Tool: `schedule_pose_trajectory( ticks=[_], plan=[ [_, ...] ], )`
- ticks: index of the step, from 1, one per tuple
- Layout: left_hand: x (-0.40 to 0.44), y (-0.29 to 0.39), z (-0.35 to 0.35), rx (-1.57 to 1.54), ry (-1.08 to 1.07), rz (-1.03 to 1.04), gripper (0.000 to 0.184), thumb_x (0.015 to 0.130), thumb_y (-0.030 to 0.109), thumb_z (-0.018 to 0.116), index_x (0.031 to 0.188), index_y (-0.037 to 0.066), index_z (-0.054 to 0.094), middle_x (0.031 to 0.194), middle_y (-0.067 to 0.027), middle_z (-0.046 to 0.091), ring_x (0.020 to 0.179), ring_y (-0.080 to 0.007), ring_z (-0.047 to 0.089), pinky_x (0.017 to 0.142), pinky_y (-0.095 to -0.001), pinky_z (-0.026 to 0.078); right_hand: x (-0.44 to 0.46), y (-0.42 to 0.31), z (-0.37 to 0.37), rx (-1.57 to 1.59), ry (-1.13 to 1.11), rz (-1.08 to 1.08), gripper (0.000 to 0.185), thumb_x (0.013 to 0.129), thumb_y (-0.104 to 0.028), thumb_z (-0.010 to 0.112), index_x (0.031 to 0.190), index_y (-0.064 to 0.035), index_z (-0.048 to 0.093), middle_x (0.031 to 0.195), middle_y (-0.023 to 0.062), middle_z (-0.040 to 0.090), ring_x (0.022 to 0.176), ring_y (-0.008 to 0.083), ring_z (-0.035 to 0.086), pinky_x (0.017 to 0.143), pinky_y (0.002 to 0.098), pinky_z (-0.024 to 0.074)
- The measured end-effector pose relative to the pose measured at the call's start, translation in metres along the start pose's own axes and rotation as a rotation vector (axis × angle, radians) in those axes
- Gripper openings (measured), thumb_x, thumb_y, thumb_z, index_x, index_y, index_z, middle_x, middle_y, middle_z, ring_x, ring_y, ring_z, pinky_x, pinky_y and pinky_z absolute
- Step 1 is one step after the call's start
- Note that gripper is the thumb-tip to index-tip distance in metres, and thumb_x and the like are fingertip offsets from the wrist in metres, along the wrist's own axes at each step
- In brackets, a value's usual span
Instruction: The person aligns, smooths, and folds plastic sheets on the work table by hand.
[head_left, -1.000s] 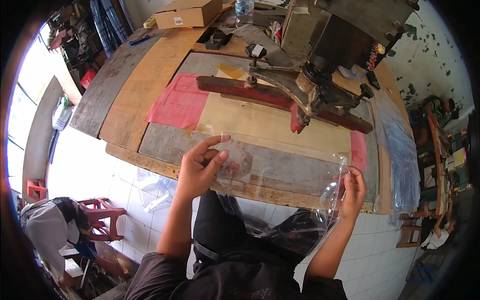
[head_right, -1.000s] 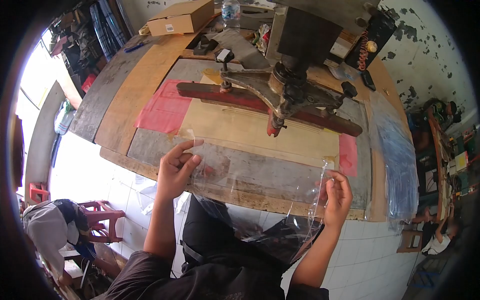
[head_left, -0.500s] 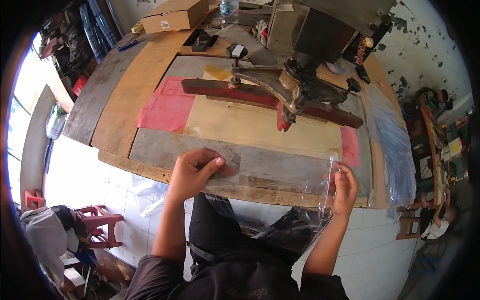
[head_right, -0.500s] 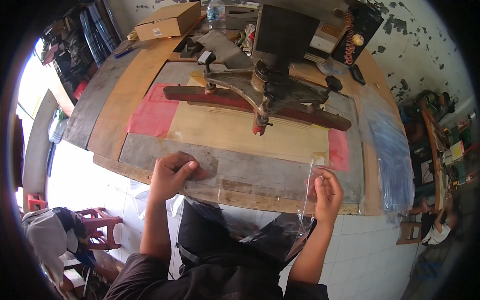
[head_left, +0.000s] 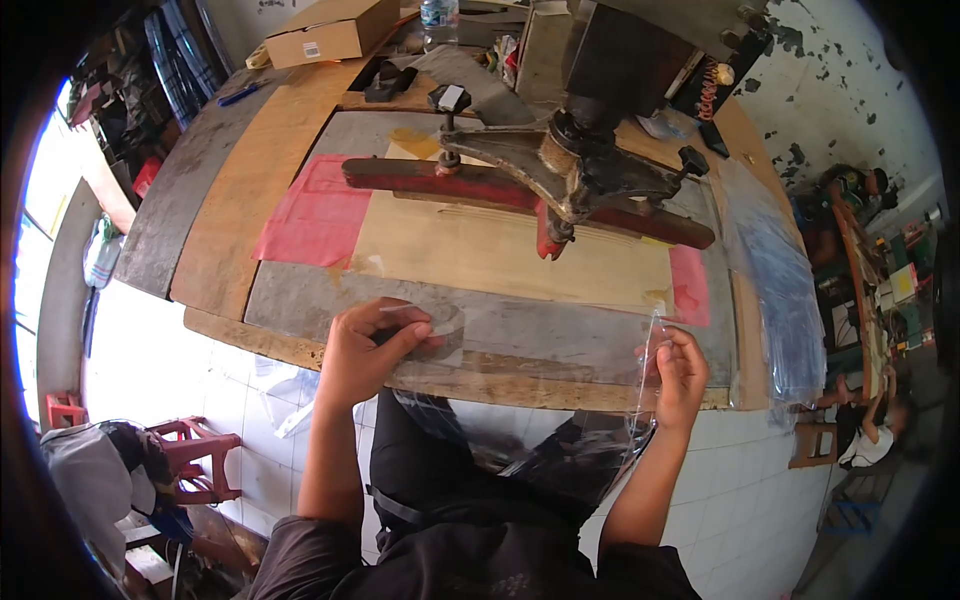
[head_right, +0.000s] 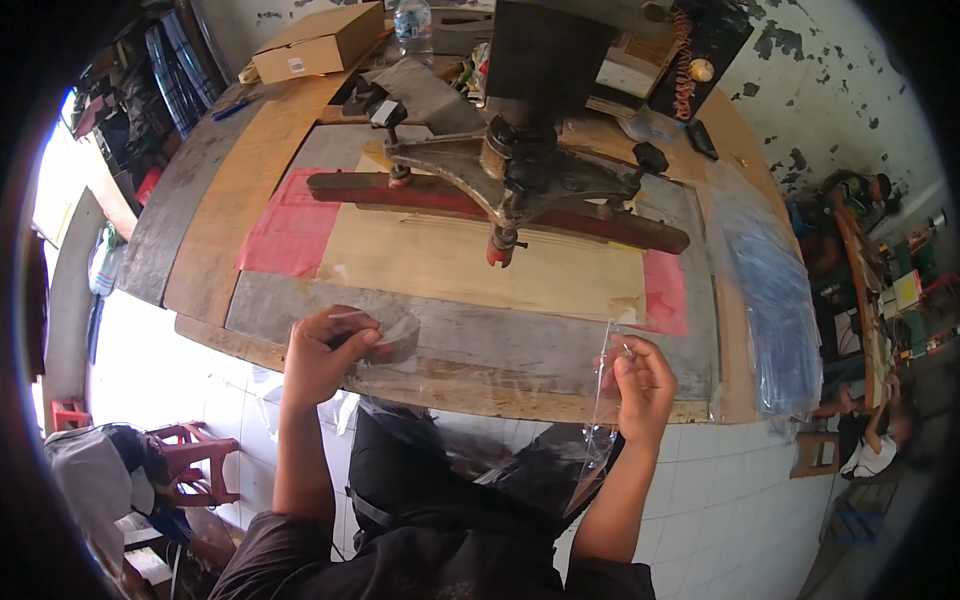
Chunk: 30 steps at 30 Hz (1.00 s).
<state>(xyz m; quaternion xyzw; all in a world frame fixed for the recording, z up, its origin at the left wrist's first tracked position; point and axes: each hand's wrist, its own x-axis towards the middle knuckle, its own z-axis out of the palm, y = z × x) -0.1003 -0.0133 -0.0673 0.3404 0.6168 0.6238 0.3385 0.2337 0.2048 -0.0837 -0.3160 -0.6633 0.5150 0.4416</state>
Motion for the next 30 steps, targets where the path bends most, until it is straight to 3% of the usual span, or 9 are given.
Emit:
schedule_pose_trajectory(
  ticks=[4,7,9,12,16,19,21,24,30],
  plan=[
    [0.0,0.001,0.001,-0.015,0.0,-0.005,0.014,0.1,-0.002,0.073,0.11,-0.011,0.07,0.102,-0.0148,0.078,0.098,-0.024,0.079,0.086,-0.0309,0.063,0.0,0.001,-0.002,0.032,-0.015,0.007,0.031,0.103,-0.017,0.071,0.125,0.004,0.068,0.095,0.0119,0.076,0.08,0.0119,0.068,0.069,0.0239,0.0501],
    [0.0,0.001,0.002,-0.012,0.014,-0.001,0.014,0.1,-0.002,0.073,0.109,-0.011,0.069,0.102,-0.015,0.078,0.097,-0.0235,0.079,0.086,-0.0307,0.063,0.001,0.003,-0.006,0.0,-0.04,0.034,0.038,0.103,-0.024,0.073,0.127,0.0044,0.068,0.099,0.0129,0.077,0.091,0.0153,0.071,0.076,0.0271,0.053],
    [0.001,0.002,0.002,0.03,0.032,-0.009,0.015,0.099,0.001,0.074,0.109,-0.009,0.07,0.098,-0.0125,0.079,0.094,-0.0198,0.078,0.083,-0.029,0.061,0.002,0.009,-0.006,0.033,-0.092,-0.068,0.053,0.102,-0.039,0.074,0.131,0.0051,0.066,0.108,0.0149,0.077,0.107,0.0202,0.07,0.09,0.0323,0.0539],
    [0.002,-0.005,0.001,0.194,0.058,0.074,0.016,0.099,0.003,0.076,0.109,-0.008,0.071,0.093,-0.0092,0.079,0.092,-0.0158,0.078,0.08,-0.0271,0.059,0.008,-0.004,-0.005,0.032,-0.233,-0.03,0.067,0.101,-0.053,0.072,0.135,0.0052,0.065,0.116,0.0163,0.076,0.117,0.0222,0.068,0.101,0.0357,0.0506],
    [0.002,-0.003,0.004,0.159,0.072,0.028,0.015,0.099,0.005,0.076,0.108,-0.006,0.071,0.089,-0.007,0.079,0.089,-0.0125,0.077,0.077,-0.0259,0.057,0.025,-0.025,-0.002,-0.01,-0.373,-0.007,0.069,0.1,-0.056,0.071,0.132,0.0049,0.068,0.118,0.0166,0.076,0.117,0.022,0.068,0.101,0.0349,0.0508],
    [0.003,-0.001,0.003,0.182,0.034,0.048,0.014,0.1,0.004,0.074,0.109,-0.006,0.071,0.09,-0.0097,0.079,0.087,-0.013,0.076,0.076,-0.0263,0.057,0.034,-0.025,-0.001,-0.027,-0.504,-0.034,0.054,0.102,-0.046,0.072,0.123,0.0043,0.073,0.114,0.0158,0.078,0.111,0.02,0.07,0.095,0.0326,0.053],
    [0.003,-0.005,0.003,0.028,0.019,0.042,0.016,0.102,0.004,0.071,0.116,-0.005,0.069,0.09,-0.0121,0.08,0.083,-0.0133,0.075,0.074,-0.0267,0.057,0.036,-0.014,0.0,0.061,-0.448,0.163,0.037,0.103,-0.032,0.073,0.112,0.0033,0.076,0.106,0.0137,0.08,0.103,0.0185,0.073,0.09,0.0317,0.0545],
    [0.005,-0.008,0.001,0.048,0.014,0.033,0.023,0.104,0.003,0.067,0.126,-0.004,0.065,0.09,-0.0135,0.08,0.08,-0.0135,0.074,0.073,-0.0268,0.057,0.032,-0.015,0.008,0.03,-0.34,0.191,0.022,0.103,-0.02,0.074,0.106,0.0025,0.075,0.098,0.0116,0.08,0.096,0.0172,0.074,0.089,0.0322,0.055],
    [0.007,0.005,0.007,0.061,0.036,0.019,0.035,0.104,0.003,0.066,0.138,-0.004,0.057,0.087,-0.012,0.079,0.08,-0.0137,0.075,0.073,-0.0268,0.058,0.029,-0.013,0.012,0.076,-0.279,0.181,0.012,0.1,-0.009,0.076,0.104,0.0023,0.074,0.095,0.0108,0.079,0.091,0.0172,0.075,0.086,0.0316,0.0577]
  ],
)
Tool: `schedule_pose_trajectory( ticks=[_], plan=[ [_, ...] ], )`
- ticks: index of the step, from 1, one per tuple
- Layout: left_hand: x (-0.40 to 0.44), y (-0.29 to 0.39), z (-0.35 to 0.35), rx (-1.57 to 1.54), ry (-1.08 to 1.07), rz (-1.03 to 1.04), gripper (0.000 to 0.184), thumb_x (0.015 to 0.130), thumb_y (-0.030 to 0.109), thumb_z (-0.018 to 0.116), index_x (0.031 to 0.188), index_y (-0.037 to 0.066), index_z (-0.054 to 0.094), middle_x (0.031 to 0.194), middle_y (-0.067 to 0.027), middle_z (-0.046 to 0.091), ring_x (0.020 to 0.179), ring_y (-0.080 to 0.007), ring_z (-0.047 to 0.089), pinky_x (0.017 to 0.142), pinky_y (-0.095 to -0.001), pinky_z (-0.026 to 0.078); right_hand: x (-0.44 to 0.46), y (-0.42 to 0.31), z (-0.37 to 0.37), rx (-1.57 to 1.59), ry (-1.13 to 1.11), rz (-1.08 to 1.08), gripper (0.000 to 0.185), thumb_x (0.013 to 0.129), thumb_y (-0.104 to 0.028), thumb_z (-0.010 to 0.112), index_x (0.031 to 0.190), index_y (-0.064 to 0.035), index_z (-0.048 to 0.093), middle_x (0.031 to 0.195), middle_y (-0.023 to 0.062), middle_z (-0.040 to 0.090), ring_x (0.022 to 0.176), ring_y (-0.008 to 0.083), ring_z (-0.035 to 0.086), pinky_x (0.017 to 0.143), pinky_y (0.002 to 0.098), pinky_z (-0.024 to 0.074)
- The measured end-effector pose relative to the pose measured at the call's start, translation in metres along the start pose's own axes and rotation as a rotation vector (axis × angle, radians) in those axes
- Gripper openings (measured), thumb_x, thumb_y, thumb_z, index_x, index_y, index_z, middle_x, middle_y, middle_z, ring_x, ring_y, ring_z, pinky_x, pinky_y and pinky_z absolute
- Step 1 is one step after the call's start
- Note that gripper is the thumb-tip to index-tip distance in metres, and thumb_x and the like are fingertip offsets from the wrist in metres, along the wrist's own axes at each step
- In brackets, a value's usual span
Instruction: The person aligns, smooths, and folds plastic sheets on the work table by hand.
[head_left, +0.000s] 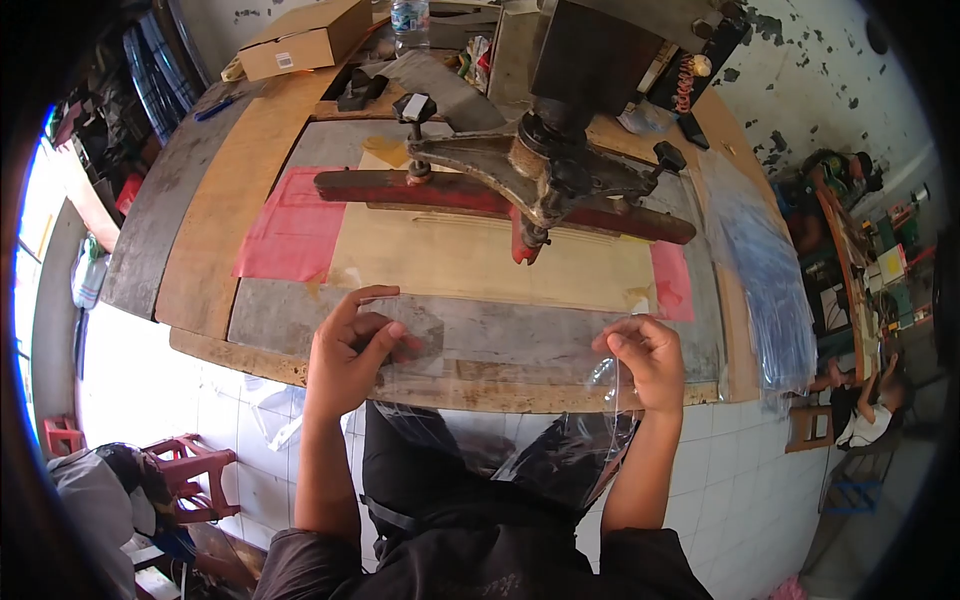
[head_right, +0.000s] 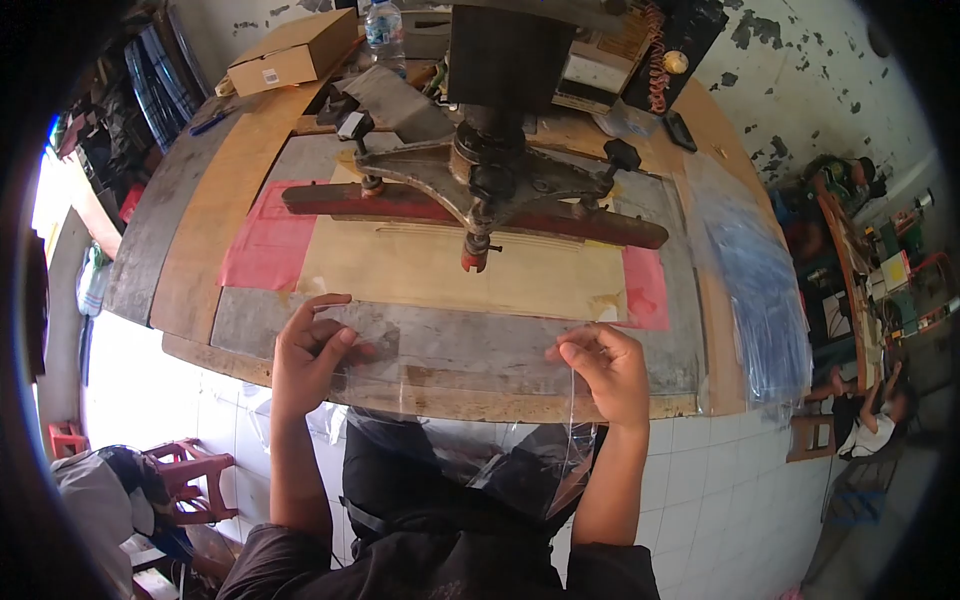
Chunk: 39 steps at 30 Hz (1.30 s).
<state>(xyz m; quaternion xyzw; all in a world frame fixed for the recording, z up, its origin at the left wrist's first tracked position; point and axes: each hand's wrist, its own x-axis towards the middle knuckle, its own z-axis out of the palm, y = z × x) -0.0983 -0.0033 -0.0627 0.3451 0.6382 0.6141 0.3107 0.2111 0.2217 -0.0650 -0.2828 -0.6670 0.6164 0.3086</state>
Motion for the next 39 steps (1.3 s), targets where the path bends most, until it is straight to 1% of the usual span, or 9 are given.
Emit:
schedule_pose_trajectory(
  ticks=[6,19,28,31,33,34,36,37,39],
  plan=[
    [-0.002,-0.002,-0.001,0.019,0.002,0.0,0.035,0.104,0.003,0.066,0.138,-0.003,0.057,0.088,-0.0117,0.079,0.075,-0.0121,0.071,0.074,-0.0266,0.056,0.0,0.0,0.0,-0.037,0.001,-0.035,0.012,0.098,-0.008,0.078,0.103,0.002,0.074,0.095,0.0099,0.079,0.09,0.0166,0.076,0.083,0.0309,0.059],
    [-0.003,-0.004,-0.005,-0.027,-0.003,0.031,0.032,0.105,0.002,0.063,0.137,-0.002,0.06,0.092,-0.0122,0.079,0.079,-0.0118,0.071,0.075,-0.0264,0.055,-0.003,0.003,0.005,-0.037,0.026,-0.063,0.013,0.099,-0.009,0.078,0.103,0.0014,0.073,0.094,0.0099,0.079,0.089,0.0149,0.075,0.083,0.0291,0.0586],
    [-0.004,-0.007,-0.005,-0.028,-0.006,0.075,0.034,0.103,0.001,0.065,0.137,-0.004,0.06,0.094,-0.0127,0.079,0.081,-0.0128,0.071,0.079,-0.0273,0.055,-0.006,0.015,0.006,-0.043,0.106,-0.057,0.019,0.099,-0.012,0.079,0.107,0.001,0.069,0.097,0.0039,0.072,0.089,0.0126,0.072,0.081,0.0268,0.0553],
    [-0.006,-0.007,-0.007,-0.005,-0.015,0.103,0.029,0.102,0.001,0.067,0.131,-0.004,0.061,0.096,-0.0124,0.079,0.084,-0.0141,0.073,0.08,-0.0283,0.056,-0.007,0.016,0.01,-0.06,0.165,-0.089,0.02,0.099,-0.014,0.08,0.107,0.0004,0.068,0.096,0.0032,0.071,0.085,0.0123,0.069,0.079,0.0262,0.0538],
    [-0.009,-0.015,-0.011,0.084,0.009,0.26,0.022,0.101,0.0,0.068,0.123,-0.004,0.062,0.096,-0.0141,0.079,0.088,-0.0173,0.075,0.08,-0.0308,0.058,-0.007,0.02,0.012,-0.009,0.198,-0.237,0.03,0.1,-0.025,0.081,0.11,0.0004,0.068,0.093,0.0022,0.068,0.08,0.0118,0.064,0.076,0.0262,0.0506],
    [-0.011,-0.018,-0.01,0.084,0.006,0.264,0.022,0.101,0.0,0.068,0.123,-0.004,0.062,0.096,-0.0141,0.079,0.088,-0.0173,0.075,0.08,-0.0308,0.058,-0.01,0.019,0.012,-0.009,0.202,-0.24,0.03,0.1,-0.025,0.081,0.11,0.0004,0.068,0.093,0.0022,0.068,0.08,0.0118,0.064,0.076,0.0262,0.0506],
    [-0.016,-0.024,-0.008,-0.052,0.146,0.325,0.015,0.102,0.001,0.07,0.114,-0.003,0.061,0.098,-0.0168,0.077,0.09,-0.0214,0.077,0.081,-0.0341,0.06,-0.021,0.017,0.014,-0.213,0.225,-0.306,0.042,0.101,-0.039,0.079,0.115,-0.0001,0.069,0.093,0.0008,0.065,0.075,0.0094,0.057,0.072,0.0256,0.0461],
    [-0.017,-0.024,-0.008,-0.051,0.145,0.324,0.015,0.102,0.001,0.07,0.114,-0.003,0.061,0.098,-0.0168,0.077,0.09,-0.0214,0.077,0.081,-0.0341,0.06,-0.029,0.013,0.015,-0.213,0.226,-0.305,0.042,0.101,-0.039,0.079,0.115,-0.0001,0.069,0.093,0.0008,0.065,0.075,0.0094,0.057,0.072,0.0256,0.0461],
    [-0.021,-0.025,-0.006,-0.139,0.197,0.391,0.014,0.102,0.002,0.07,0.111,-0.002,0.06,0.102,-0.0192,0.076,0.09,-0.0234,0.076,0.082,-0.0361,0.06,-0.048,0.002,0.016,-0.453,0.195,-0.092,0.051,0.101,-0.047,0.076,0.122,-0.0014,0.07,0.094,0.0002,0.064,0.074,0.0074,0.053,0.069,0.0247,0.0429]
  ],
)
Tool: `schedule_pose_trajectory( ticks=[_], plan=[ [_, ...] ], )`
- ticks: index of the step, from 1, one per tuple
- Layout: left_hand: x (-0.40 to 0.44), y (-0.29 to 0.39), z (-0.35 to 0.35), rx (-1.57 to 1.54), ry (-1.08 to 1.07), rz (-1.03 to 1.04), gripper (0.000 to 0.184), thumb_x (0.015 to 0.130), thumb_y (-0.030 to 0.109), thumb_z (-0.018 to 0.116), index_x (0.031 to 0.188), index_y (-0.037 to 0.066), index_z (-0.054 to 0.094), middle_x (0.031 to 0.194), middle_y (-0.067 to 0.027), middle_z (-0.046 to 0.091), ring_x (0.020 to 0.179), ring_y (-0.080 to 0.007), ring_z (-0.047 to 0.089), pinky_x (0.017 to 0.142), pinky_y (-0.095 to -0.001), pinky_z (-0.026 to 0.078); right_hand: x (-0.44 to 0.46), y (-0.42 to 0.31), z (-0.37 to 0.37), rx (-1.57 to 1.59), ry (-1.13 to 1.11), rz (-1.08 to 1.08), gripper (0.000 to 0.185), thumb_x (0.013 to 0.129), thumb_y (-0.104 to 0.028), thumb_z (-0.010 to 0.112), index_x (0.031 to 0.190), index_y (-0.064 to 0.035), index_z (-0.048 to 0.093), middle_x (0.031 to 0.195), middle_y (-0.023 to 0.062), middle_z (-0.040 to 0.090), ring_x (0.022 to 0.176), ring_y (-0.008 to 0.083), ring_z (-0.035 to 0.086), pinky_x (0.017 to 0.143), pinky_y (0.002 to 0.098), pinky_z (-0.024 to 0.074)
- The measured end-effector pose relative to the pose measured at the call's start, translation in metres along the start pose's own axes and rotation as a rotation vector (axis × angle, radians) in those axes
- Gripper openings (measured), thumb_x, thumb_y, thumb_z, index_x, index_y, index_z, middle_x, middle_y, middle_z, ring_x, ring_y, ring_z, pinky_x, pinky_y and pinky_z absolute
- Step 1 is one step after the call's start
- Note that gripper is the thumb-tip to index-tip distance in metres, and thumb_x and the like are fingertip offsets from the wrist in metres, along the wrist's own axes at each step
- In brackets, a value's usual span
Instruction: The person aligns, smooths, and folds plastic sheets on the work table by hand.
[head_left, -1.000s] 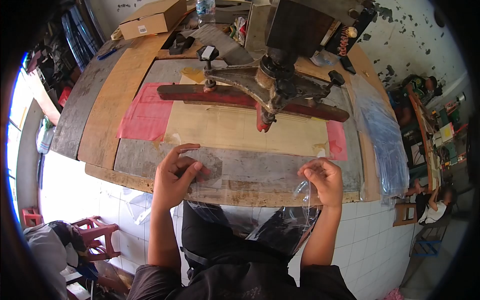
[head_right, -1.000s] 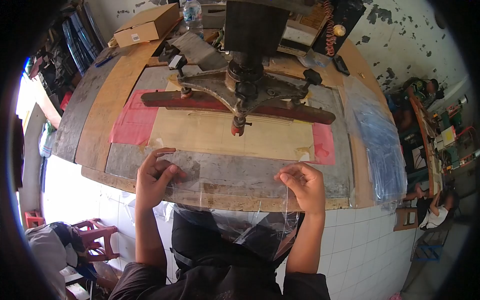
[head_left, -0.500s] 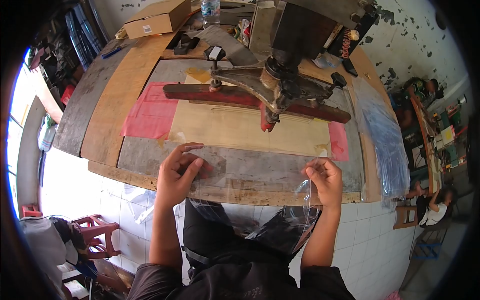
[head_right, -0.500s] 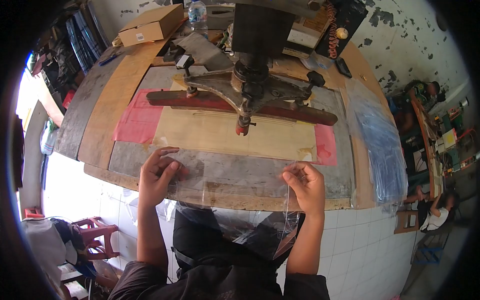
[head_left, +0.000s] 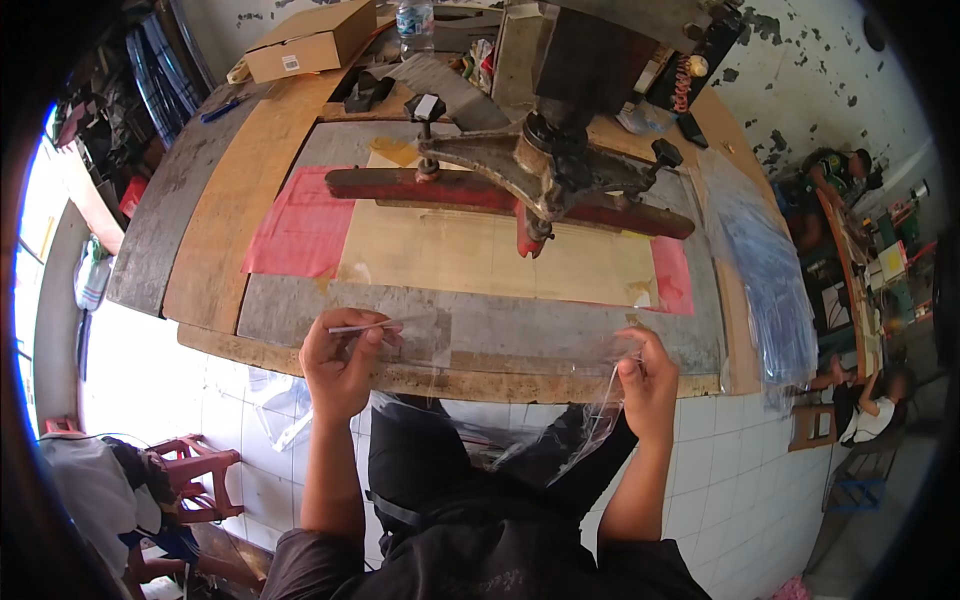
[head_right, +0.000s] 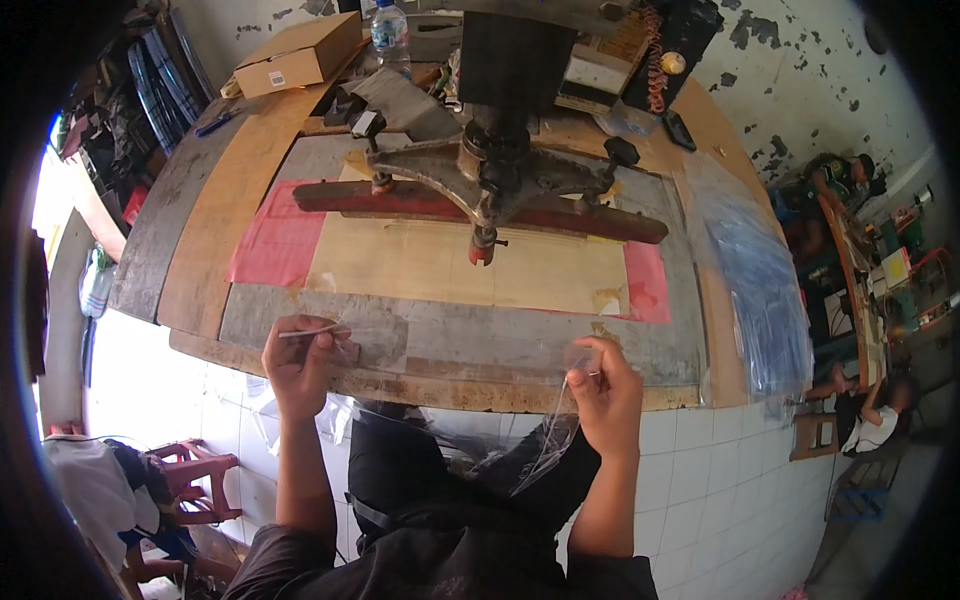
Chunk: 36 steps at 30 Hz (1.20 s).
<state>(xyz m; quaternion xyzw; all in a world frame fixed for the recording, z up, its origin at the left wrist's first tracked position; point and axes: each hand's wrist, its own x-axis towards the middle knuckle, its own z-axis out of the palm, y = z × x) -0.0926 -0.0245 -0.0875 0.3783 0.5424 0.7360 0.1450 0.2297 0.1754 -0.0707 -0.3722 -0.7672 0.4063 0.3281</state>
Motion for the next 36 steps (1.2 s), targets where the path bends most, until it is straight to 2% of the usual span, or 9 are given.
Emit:
schedule_pose_trajectory(
  ticks=[4,7,10,13,17,20,23,29,36],
  plan=[
    [-0.015,0.005,0.011,0.001,0.025,0.09,0.014,0.103,0.006,0.071,0.107,-0.001,0.06,0.101,-0.0188,0.076,0.089,-0.0247,0.076,0.082,-0.0352,0.06,-0.022,-0.012,-0.007,0.067,-0.012,0.146,0.048,0.104,-0.045,0.071,0.126,-0.002,0.07,0.102,0.0019,0.068,0.07,0.0065,0.049,0.065,0.0227,0.039],
    [-0.019,0.008,0.014,0.023,-0.061,0.186,0.027,0.105,0.023,0.072,0.111,0.0,0.059,0.11,-0.0215,0.074,0.103,-0.0275,0.074,0.09,-0.0379,0.057,-0.025,-0.021,-0.022,0.204,-0.008,0.095,0.044,0.104,-0.037,0.073,0.131,-0.002,0.07,0.117,0.0111,0.074,0.079,0.0103,0.062,0.073,0.0251,0.0488],
    [-0.009,0.013,0.014,0.144,-0.104,0.127,0.073,0.097,0.062,0.073,0.131,0.0,0.056,0.142,-0.0246,0.061,0.134,-0.0296,0.058,0.107,-0.0443,0.047,-0.018,-0.012,-0.034,0.593,-0.187,-0.157,0.035,0.098,-0.019,0.081,0.128,-0.0037,0.07,0.142,0.0274,0.066,0.125,0.0381,0.069,0.108,0.0541,0.0545],
    [0.0,0.026,0.018,-0.005,-0.188,0.015,0.082,0.093,0.063,0.076,0.142,0.001,0.052,0.144,-0.0239,0.06,0.135,-0.0303,0.057,0.109,-0.0444,0.047,-0.01,-0.007,-0.037,0.707,-0.172,-0.282,0.028,0.098,-0.014,0.079,0.123,-0.0036,0.071,0.144,0.0271,0.064,0.128,0.0382,0.067,0.11,0.0548,0.0532],
    [0.011,0.031,-0.004,-0.195,-0.493,-0.263,0.083,0.093,0.046,0.085,0.151,0.002,0.045,0.144,-0.0232,0.061,0.132,-0.03,0.061,0.104,-0.0429,0.052,0.005,-0.01,-0.035,0.625,-0.052,-0.301,0.022,0.099,-0.022,0.081,0.113,-0.0097,0.07,0.143,0.0277,0.064,0.127,0.0384,0.067,0.106,0.0503,0.054],
    [0.021,0.031,-0.013,-0.136,-0.491,-0.333,0.075,0.091,0.036,0.088,0.145,0.0,0.05,0.136,-0.0222,0.066,0.124,-0.0293,0.066,0.101,-0.0407,0.054,0.015,-0.006,-0.039,0.619,-0.165,-0.365,0.024,0.098,-0.003,0.075,0.122,-0.0024,0.072,0.147,0.0279,0.062,0.125,0.0359,0.069,0.106,0.0526,0.0562],
    [0.025,-0.003,-0.019,-0.27,-0.493,-0.124,0.059,0.09,0.032,0.088,0.13,-0.001,0.059,0.129,-0.0211,0.07,0.115,-0.0282,0.07,0.099,-0.0392,0.055,0.016,-0.004,-0.036,0.601,-0.23,-0.212,0.031,0.099,-0.004,0.075,0.129,-0.0003,0.067,0.14,0.0234,0.066,0.118,0.0283,0.071,0.101,0.0464,0.0595],
    [0.02,-0.007,-0.028,-0.062,-0.409,-0.287,0.032,0.093,0.026,0.086,0.096,-0.002,0.071,0.132,-0.0224,0.07,0.111,-0.0267,0.072,0.095,-0.0397,0.058,0.019,0.026,-0.017,0.668,-0.168,-0.07,0.043,0.101,-0.007,0.075,0.14,0.0002,0.057,0.12,0.0141,0.069,0.098,0.0195,0.074,0.09,0.0355,0.0614],
    [0.017,-0.005,-0.021,-0.08,-0.277,-0.202,0.022,0.097,0.018,0.08,0.098,-0.003,0.073,0.133,-0.0255,0.069,0.109,-0.0252,0.074,0.094,-0.0382,0.059,0.017,0.039,-0.013,0.604,-0.139,-0.117,0.029,0.101,0.001,0.07,0.129,0.0004,0.062,0.114,0.0136,0.074,0.108,0.0254,0.075,0.09,0.0381,0.0629]
  ],
)
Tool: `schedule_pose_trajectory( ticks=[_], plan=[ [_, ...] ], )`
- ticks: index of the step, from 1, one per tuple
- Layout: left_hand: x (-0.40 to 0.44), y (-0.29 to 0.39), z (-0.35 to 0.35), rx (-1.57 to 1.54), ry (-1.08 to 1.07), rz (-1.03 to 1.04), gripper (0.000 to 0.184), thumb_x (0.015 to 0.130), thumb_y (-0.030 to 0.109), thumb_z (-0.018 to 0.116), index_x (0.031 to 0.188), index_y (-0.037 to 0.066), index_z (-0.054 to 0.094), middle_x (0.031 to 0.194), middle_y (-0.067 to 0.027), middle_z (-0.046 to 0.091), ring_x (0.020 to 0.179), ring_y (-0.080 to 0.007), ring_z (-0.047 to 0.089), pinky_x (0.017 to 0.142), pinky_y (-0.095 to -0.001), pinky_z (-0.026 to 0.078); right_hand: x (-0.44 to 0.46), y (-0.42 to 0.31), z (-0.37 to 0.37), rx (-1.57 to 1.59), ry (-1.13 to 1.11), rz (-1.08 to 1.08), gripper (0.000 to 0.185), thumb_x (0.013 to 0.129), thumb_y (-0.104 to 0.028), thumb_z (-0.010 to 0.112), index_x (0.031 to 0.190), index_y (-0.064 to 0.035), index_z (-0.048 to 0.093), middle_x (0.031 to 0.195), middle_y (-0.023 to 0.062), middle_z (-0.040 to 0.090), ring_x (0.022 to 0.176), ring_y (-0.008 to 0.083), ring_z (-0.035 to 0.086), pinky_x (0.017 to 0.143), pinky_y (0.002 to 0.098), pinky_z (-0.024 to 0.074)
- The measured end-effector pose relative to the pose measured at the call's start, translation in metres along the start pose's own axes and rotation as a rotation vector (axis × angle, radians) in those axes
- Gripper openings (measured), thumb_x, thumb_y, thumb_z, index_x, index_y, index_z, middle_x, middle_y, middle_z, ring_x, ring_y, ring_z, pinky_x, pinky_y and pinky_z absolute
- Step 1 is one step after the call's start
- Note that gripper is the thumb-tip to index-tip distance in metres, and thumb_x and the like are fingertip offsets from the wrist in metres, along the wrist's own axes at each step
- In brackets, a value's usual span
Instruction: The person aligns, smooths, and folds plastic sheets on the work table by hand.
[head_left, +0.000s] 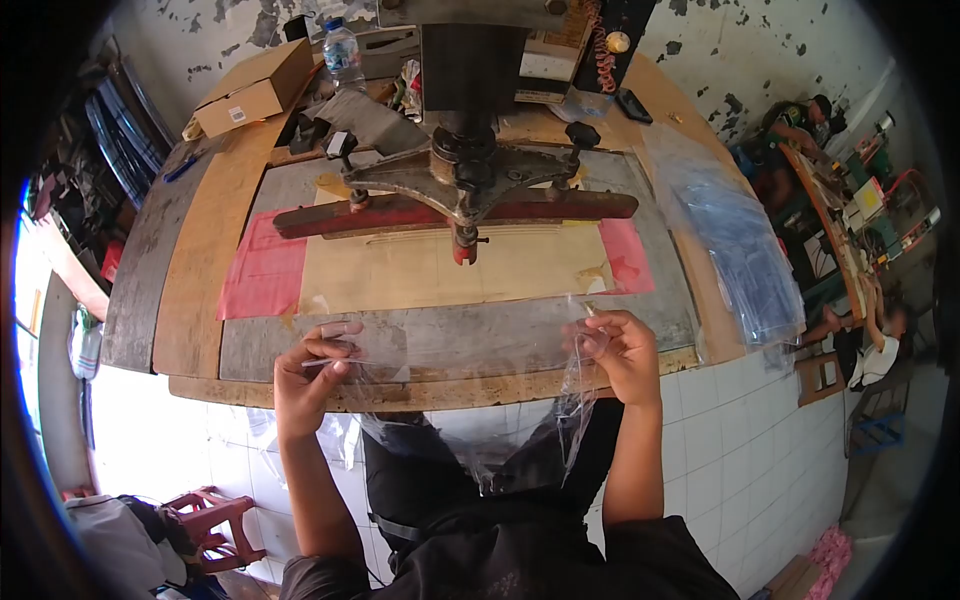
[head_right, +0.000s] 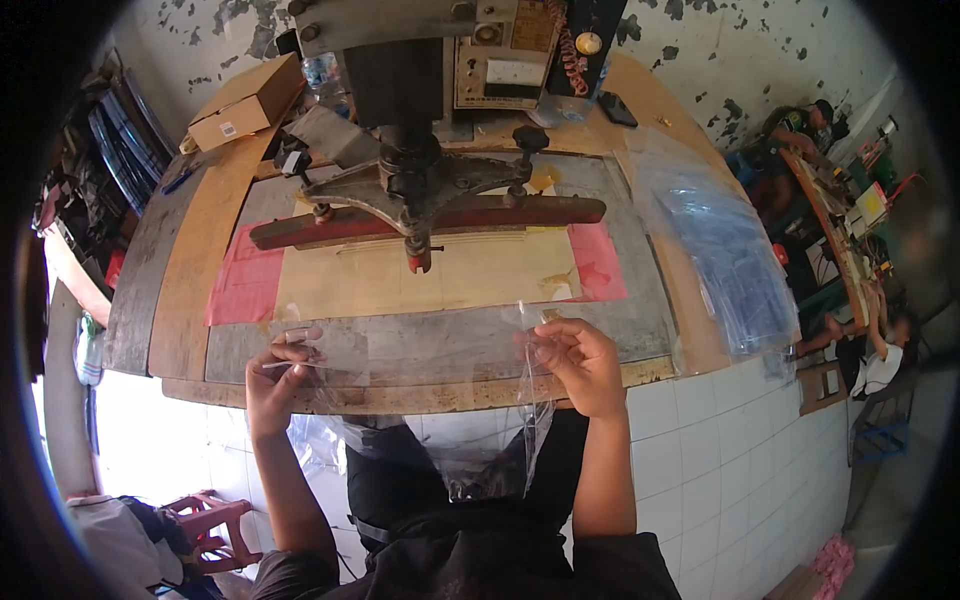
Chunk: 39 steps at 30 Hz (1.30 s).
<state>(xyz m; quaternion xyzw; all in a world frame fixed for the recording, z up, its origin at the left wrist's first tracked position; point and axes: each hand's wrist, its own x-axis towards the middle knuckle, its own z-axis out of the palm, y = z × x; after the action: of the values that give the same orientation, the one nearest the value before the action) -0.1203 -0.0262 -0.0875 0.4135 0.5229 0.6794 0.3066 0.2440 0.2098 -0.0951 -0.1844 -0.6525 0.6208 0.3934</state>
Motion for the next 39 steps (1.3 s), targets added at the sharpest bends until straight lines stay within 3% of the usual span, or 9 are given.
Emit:
schedule_pose_trajectory(
  ticks=[2,4,8,11,13,14,20,29,39],
  plan=[
    [0.0,-0.002,-0.004,-0.028,-0.007,-0.042,0.018,0.096,0.014,0.079,0.099,-0.003,0.074,0.133,-0.0266,0.068,0.11,-0.0268,0.074,0.095,-0.0387,0.06,-0.002,0.003,-0.003,-0.013,-0.016,-0.007,0.025,0.101,0.003,0.069,0.125,0.0009,0.062,0.118,0.0175,0.073,0.114,0.0308,0.074,0.092,0.0444,0.0651],
    [-0.001,-0.003,-0.006,-0.039,-0.001,-0.063,0.018,0.095,0.013,0.079,0.1,-0.003,0.074,0.134,-0.0268,0.068,0.111,-0.0277,0.074,0.096,-0.0393,0.059,-0.003,0.002,-0.003,0.017,-0.01,0.016,0.028,0.102,-0.001,0.07,0.129,0.0008,0.066,0.113,0.0114,0.076,0.108,0.0201,0.075,0.089,0.0296,0.0596],
    [0.001,-0.001,-0.004,0.002,0.004,-0.038,0.018,0.093,0.012,0.081,0.099,-0.003,0.073,0.133,-0.027,0.068,0.113,-0.0293,0.073,0.099,-0.0404,0.058,-0.005,0.002,-0.005,-0.048,-0.018,0.022,0.033,0.103,-0.004,0.071,0.135,0.0007,0.064,0.112,0.011,0.076,0.105,0.0192,0.075,0.088,0.0283,0.058],
    [0.001,0.005,0.0,-0.04,-0.037,-0.04,0.02,0.093,0.014,0.082,0.097,-0.003,0.072,0.134,-0.0254,0.069,0.114,-0.0277,0.073,0.099,-0.0397,0.057,0.001,-0.009,0.005,0.078,0.049,0.017,0.039,0.103,-0.011,0.073,0.139,0.0008,0.061,0.117,0.01,0.073,0.1,0.0165,0.072,0.087,0.0288,0.058],
    [0.001,0.003,-0.004,-0.006,-0.057,-0.042,0.021,0.092,0.015,0.083,0.095,-0.002,0.071,0.135,-0.0244,0.068,0.115,-0.0269,0.073,0.1,-0.0396,0.057,0.004,-0.003,0.0,-0.046,0.138,-0.054,0.048,0.101,-0.025,0.077,0.138,-0.0005,0.058,0.127,0.0115,0.068,0.11,0.026,0.073,0.087,0.0407,0.064],
    [0.001,0.002,-0.006,0.024,-0.084,-0.045,0.022,0.092,0.016,0.083,0.094,-0.002,0.071,0.136,-0.0233,0.068,0.115,-0.0261,0.072,0.1,-0.0395,0.057,0.004,-0.001,0.0,0.018,0.156,-0.061,0.047,0.1,-0.027,0.079,0.133,-0.0026,0.057,0.125,0.0096,0.067,0.101,0.0216,0.073,0.082,0.0385,0.0628],
    [0.006,0.008,-0.006,0.099,-0.111,-0.005,0.022,0.092,0.016,0.084,0.095,-0.002,0.07,0.136,-0.0222,0.068,0.116,-0.0248,0.071,0.101,-0.0382,0.058,0.008,-0.006,0.001,0.06,0.189,-0.063,0.033,0.101,-0.024,0.077,0.118,-0.006,0.055,0.117,0.0067,0.067,0.089,0.0146,0.067,0.08,0.0362,0.0614],
    [0.007,0.006,-0.009,-0.006,-0.142,-0.081,0.011,0.098,0.003,0.076,0.099,-0.003,0.066,0.136,-0.0187,0.068,0.116,-0.0238,0.071,0.104,-0.0395,0.059,0.012,-0.012,0.004,-0.02,0.179,-0.062,0.028,0.105,-0.019,0.072,0.124,-0.0081,0.056,0.108,0.0034,0.065,0.088,0.0123,0.067,0.08,0.0319,0.0583],
    [0.012,0.002,-0.01,-0.058,-0.108,-0.121,0.014,0.099,0.012,0.077,0.102,0.004,0.067,0.116,-0.0095,0.076,0.107,-0.0179,0.074,0.082,-0.0271,0.054,0.012,-0.005,-0.001,-0.038,0.17,-0.077,0.027,0.105,-0.017,0.071,0.126,-0.0069,0.057,0.111,0.0054,0.071,0.094,0.0132,0.071,0.071,0.0251,0.0479]
  ],
)
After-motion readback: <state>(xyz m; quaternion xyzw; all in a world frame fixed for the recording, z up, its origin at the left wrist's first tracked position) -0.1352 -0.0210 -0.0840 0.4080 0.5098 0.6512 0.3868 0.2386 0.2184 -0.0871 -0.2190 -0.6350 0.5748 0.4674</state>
